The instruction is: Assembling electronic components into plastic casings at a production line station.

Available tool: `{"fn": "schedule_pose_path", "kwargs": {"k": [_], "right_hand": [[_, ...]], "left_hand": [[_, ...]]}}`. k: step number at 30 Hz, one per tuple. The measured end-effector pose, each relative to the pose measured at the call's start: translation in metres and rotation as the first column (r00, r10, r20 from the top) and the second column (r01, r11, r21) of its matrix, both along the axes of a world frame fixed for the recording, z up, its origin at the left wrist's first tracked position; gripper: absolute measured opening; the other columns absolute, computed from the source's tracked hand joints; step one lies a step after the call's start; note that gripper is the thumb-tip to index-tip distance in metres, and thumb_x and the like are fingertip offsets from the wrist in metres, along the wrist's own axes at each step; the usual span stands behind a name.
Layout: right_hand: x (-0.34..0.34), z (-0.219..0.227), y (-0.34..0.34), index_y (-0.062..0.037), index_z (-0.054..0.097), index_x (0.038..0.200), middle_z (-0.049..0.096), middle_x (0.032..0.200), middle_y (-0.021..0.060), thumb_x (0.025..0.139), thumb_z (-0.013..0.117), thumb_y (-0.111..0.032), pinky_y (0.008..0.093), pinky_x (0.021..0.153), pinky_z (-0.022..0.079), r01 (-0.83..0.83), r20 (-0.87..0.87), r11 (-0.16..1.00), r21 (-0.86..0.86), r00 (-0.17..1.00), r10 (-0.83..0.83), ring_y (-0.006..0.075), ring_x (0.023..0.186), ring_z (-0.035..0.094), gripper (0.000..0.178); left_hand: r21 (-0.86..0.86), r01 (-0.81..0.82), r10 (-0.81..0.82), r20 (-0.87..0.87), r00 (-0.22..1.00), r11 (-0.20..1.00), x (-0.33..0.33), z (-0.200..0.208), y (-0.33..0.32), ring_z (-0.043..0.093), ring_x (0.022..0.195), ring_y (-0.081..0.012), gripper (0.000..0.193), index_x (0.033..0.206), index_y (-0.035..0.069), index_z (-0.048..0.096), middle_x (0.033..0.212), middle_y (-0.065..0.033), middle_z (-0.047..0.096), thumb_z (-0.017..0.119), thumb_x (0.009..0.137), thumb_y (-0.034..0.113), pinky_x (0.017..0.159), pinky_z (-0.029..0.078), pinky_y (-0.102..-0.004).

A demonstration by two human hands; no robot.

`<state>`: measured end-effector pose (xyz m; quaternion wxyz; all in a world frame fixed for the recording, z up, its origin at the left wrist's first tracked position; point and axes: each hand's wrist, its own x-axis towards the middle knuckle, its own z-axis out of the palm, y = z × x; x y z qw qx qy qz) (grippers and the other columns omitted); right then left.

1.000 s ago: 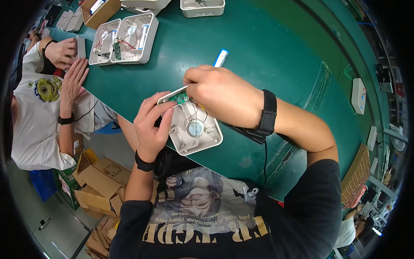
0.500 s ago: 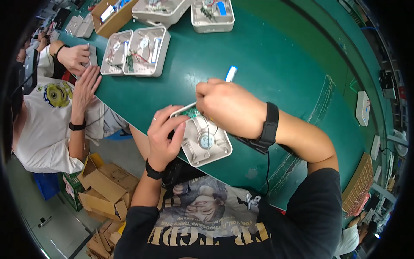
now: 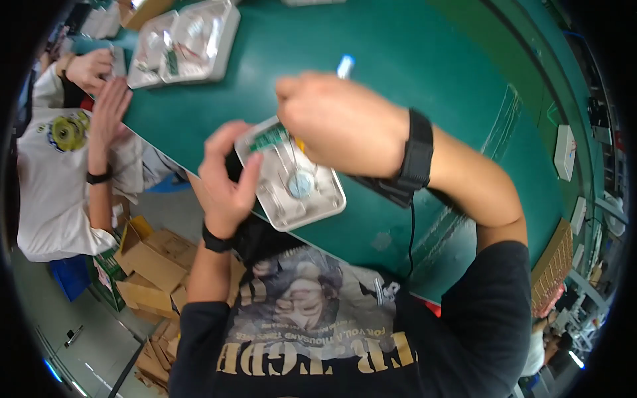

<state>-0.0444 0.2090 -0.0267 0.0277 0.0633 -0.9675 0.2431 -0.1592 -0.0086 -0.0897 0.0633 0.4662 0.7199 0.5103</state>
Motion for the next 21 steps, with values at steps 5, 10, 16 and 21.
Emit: {"fn": "schedule_pose_path", "kwargs": {"k": [5,10,16,21], "right_hand": [[0.0,0.016,-0.005,0.0034,0.071,0.091,0.066,0.106,0.0136,0.086,0.072,-0.003,0.0426,0.081,0.057,0.006,0.023,1.0,-0.002,1.0,-0.006,0.0344,0.096,0.068,0.008],[-0.007,0.036,-0.009,0.0017,0.071,0.092,0.066,0.103,0.0155,0.087,0.071,-0.005,0.043,0.082,0.057,0.025,0.155,1.0,-0.017,0.988,-0.022,0.0362,0.093,0.068,0.009],[0.006,0.006,-0.005,0.0029,0.071,0.09,0.066,0.105,0.0128,0.085,0.073,-0.003,0.0415,0.082,0.058,-0.023,-0.105,0.998,0.066,0.994,0.03,0.0332,0.094,0.068,0.008],[0.009,0.002,-0.008,0.0026,0.071,0.09,0.065,0.107,0.0124,0.086,0.073,-0.004,0.04,0.083,0.058,-0.032,-0.111,0.981,0.192,0.992,0.054,0.0313,0.095,0.068,0.008]], "left_hand": [[0.042,0.017,-0.015,-0.048,0.999,0.999,-0.009,-0.009,-0.001,0.07,0.094,-0.0357,0.038,0.123,0.001,0.07,0.112,-0.0166,0.074,0.079,0.086,0.003,0.085,0.055,-0.0381],[0.033,0.047,-0.043,-0.095,0.995,0.998,-0.011,-0.009,0.0,0.071,0.095,-0.0336,0.036,0.121,0.002,0.07,0.11,-0.0131,0.075,0.079,0.086,0.003,0.085,0.055,-0.0375],[0.05,0.068,-0.058,-0.189,0.98,0.996,-0.008,-0.004,-0.001,0.07,0.093,-0.0312,0.026,0.112,0.003,0.075,0.111,-0.0126,0.076,0.078,0.086,0.003,0.084,0.056,-0.0383],[-0.025,0.078,-0.082,-0.235,0.969,0.997,-0.001,0.003,-0.002,0.07,0.093,-0.0312,0.018,0.104,0.005,0.079,0.112,-0.0121,0.076,0.077,0.086,0.003,0.083,0.056,-0.0391]]}}
